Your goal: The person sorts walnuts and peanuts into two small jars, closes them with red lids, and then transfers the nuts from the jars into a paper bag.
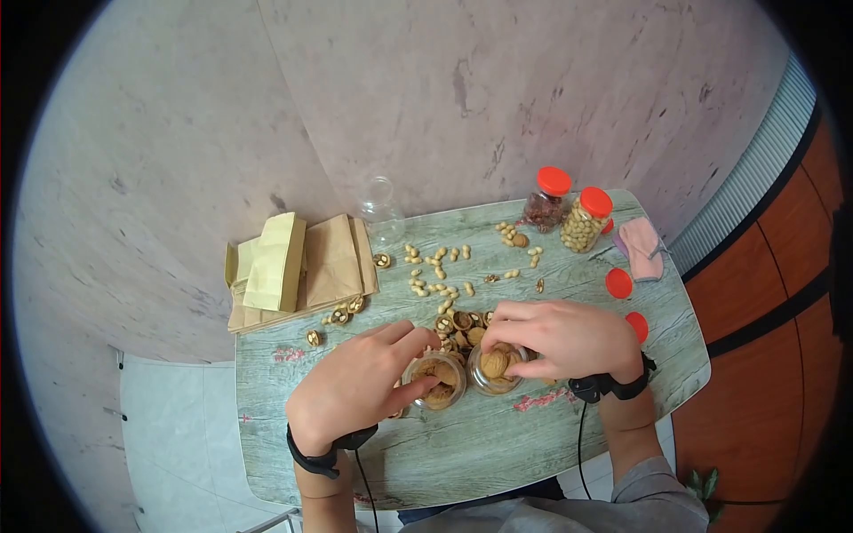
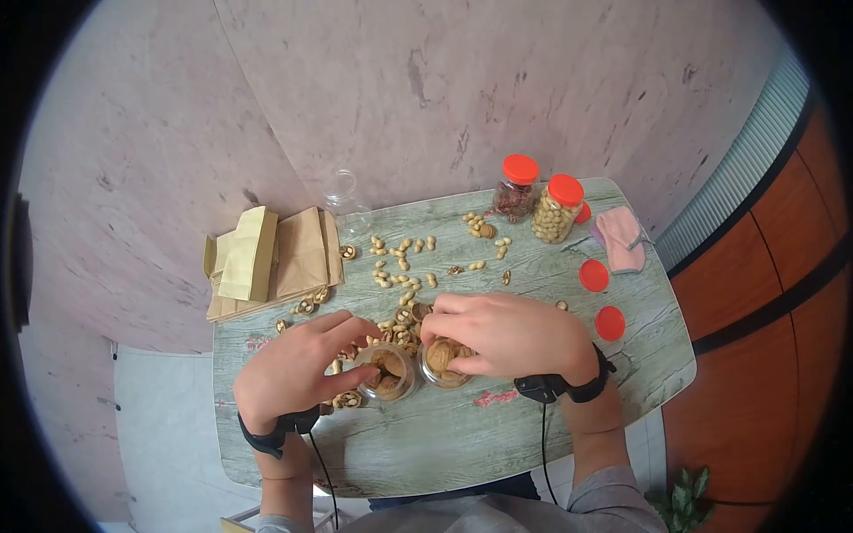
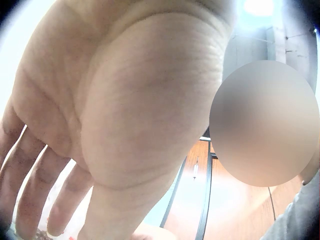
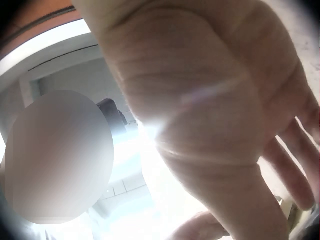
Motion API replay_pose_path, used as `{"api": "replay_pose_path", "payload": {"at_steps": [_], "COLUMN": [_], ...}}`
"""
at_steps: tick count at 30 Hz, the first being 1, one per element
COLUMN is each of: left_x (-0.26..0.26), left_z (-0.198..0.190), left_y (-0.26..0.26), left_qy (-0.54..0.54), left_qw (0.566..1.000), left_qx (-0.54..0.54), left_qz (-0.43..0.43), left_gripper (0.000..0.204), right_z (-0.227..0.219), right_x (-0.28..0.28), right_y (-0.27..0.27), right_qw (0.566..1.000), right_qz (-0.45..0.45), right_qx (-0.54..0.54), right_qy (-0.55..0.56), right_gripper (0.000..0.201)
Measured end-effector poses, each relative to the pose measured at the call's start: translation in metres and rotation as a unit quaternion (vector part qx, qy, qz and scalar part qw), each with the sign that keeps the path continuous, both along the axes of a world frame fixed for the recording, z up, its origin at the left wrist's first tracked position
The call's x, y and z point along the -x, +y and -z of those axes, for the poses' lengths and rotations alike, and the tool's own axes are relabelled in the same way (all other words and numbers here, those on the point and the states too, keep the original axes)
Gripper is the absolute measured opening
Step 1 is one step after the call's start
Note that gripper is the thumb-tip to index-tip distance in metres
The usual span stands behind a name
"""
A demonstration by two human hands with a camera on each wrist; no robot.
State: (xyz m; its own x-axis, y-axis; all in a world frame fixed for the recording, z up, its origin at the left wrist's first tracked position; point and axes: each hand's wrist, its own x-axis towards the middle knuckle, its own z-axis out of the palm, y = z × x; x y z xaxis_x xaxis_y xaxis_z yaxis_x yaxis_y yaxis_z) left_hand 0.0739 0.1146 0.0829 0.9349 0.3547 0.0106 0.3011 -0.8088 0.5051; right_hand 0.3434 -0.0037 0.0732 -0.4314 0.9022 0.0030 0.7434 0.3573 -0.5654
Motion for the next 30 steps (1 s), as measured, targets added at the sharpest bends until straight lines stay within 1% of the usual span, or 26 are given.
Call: {"api": "replay_pose_path", "payload": {"at_steps": [5,7,8,11,13,14,16,17,19,20,21,23,25,29,30], "left_x": [0.000,0.000,0.000,0.001,0.003,0.003,0.006,0.007,0.008,0.008,0.008,0.007,0.005,0.004,0.004], "left_z": [-0.001,-0.001,-0.001,-0.002,-0.002,-0.002,-0.002,-0.002,0.002,0.003,0.004,0.004,0.006,0.005,0.006], "left_y": [0.001,0.002,0.002,0.001,0.002,0.003,0.004,0.005,0.008,0.009,0.009,0.008,0.009,0.010,0.012], "left_qy": [-0.008,-0.002,0.003,-0.002,-0.005,-0.008,-0.009,-0.009,-0.013,-0.017,-0.017,0.032,0.047,0.072,0.072], "left_qw": [1.000,1.000,1.000,1.000,1.000,1.000,1.000,1.000,1.000,1.000,1.000,0.998,0.998,0.996,0.996], "left_qx": [-0.007,-0.010,-0.013,-0.016,-0.017,-0.017,-0.018,-0.020,-0.019,-0.021,-0.020,-0.023,-0.015,0.001,0.002], "left_qz": [-0.002,-0.003,-0.004,-0.010,-0.010,-0.009,-0.011,-0.012,-0.013,-0.012,-0.012,-0.041,-0.047,-0.058,-0.056], "left_gripper": [0.039,0.039,0.038,0.038,0.037,0.037,0.037,0.037,0.037,0.038,0.038,0.039,0.038,0.039,0.039], "right_z": [0.009,0.012,0.014,0.019,0.022,0.020,0.013,0.009,0.005,0.004,0.004,0.005,0.009,0.005,0.002], "right_x": [0.004,0.010,0.014,0.020,0.021,0.021,0.015,0.012,0.006,0.002,-0.001,-0.003,-0.002,-0.008,-0.015], "right_y": [0.002,0.004,0.005,0.007,0.009,0.008,0.004,0.002,-0.002,-0.003,-0.003,-0.003,-0.001,0.001,0.001], "right_qw": [1.000,0.997,0.997,0.996,0.993,0.993,0.993,0.993,0.990,0.990,0.991,0.990,0.985,0.987,0.988], "right_qz": [0.002,0.007,0.007,0.031,0.044,0.044,0.071,0.069,0.101,0.100,0.102,0.103,0.116,0.113,0.129], "right_qx": [-0.013,-0.024,-0.023,-0.017,-0.055,-0.055,-0.067,-0.066,-0.070,-0.071,-0.062,-0.053,0.021,0.029,0.020], "right_qy": [-0.020,-0.068,-0.068,-0.081,-0.091,-0.091,-0.064,-0.065,-0.062,-0.063,-0.068,-0.074,-0.126,-0.111,-0.082], "right_gripper": [0.020,0.017,0.017,0.016,0.014,0.014,0.020,0.020,0.024,0.024,0.026,0.029,0.033,0.031,0.028]}}
